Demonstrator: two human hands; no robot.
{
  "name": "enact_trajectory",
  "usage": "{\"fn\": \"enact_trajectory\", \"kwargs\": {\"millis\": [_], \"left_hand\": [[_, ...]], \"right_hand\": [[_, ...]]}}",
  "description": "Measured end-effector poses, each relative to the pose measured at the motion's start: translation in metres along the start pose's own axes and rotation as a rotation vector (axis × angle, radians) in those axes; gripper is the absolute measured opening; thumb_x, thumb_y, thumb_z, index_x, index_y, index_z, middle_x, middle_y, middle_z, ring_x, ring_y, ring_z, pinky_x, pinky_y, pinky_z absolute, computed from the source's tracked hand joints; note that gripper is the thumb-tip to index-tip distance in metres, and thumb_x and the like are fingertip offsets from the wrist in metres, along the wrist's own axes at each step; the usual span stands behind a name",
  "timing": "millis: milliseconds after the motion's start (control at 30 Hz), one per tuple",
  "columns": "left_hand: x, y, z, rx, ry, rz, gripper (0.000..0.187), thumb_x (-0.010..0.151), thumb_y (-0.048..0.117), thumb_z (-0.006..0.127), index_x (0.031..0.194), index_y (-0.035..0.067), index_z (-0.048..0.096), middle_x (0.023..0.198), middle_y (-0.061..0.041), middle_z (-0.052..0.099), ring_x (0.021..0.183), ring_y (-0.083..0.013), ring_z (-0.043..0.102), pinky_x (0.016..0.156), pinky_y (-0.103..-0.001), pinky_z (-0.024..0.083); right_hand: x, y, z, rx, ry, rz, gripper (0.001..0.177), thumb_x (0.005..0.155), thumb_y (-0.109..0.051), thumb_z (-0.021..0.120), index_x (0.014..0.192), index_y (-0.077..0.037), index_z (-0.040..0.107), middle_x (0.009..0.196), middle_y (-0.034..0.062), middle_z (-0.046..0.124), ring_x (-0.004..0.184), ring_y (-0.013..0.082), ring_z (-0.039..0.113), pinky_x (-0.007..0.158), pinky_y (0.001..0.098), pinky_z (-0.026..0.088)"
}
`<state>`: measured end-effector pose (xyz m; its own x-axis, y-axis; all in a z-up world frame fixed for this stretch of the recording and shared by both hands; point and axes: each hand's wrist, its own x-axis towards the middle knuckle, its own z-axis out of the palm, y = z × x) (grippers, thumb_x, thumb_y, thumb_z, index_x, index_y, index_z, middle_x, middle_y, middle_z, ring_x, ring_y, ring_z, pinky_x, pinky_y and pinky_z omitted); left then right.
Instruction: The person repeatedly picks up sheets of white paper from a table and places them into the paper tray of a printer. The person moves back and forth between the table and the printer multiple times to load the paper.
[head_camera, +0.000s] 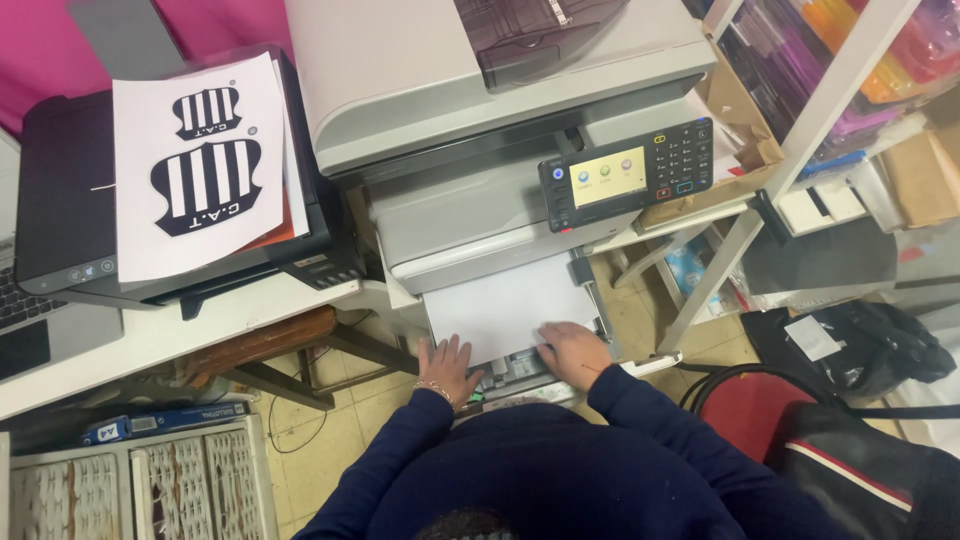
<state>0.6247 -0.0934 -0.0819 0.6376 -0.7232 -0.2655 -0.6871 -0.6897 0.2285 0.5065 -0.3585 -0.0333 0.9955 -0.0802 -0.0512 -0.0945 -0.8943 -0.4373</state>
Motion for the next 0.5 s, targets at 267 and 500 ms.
{"fn": "enact_trajectory", "kwargs": {"millis": [267, 500], "left_hand": [[0.067, -0.021, 0.001, 0.075, -0.013, -0.149, 0.077, 0.099, 0.058, 0.046, 0.159, 0.012, 0.030, 0.167, -0.020, 0.019, 0.153, -0.0418, 0.018, 0.120, -0.066, 0.000], [0.096, -0.021, -0.017, -0.009, 0.015, -0.240, 0.089, 0.095, 0.066, 0.045, 0.163, 0.013, 0.020, 0.167, -0.018, 0.017, 0.155, -0.0420, 0.011, 0.119, -0.068, -0.002]], "right_hand": [[0.019, 0.008, -0.003, -0.174, -0.209, 0.170, 0.083, 0.101, -0.064, 0.042, 0.151, 0.002, 0.039, 0.156, 0.0382, 0.026, 0.147, 0.0537, 0.025, 0.121, 0.0548, 0.020], [0.021, -0.001, -0.004, -0.238, -0.255, 0.289, 0.092, 0.097, -0.072, 0.040, 0.154, 0.000, 0.035, 0.158, 0.0386, 0.024, 0.145, 0.0550, 0.028, 0.122, 0.0553, 0.022]]}}
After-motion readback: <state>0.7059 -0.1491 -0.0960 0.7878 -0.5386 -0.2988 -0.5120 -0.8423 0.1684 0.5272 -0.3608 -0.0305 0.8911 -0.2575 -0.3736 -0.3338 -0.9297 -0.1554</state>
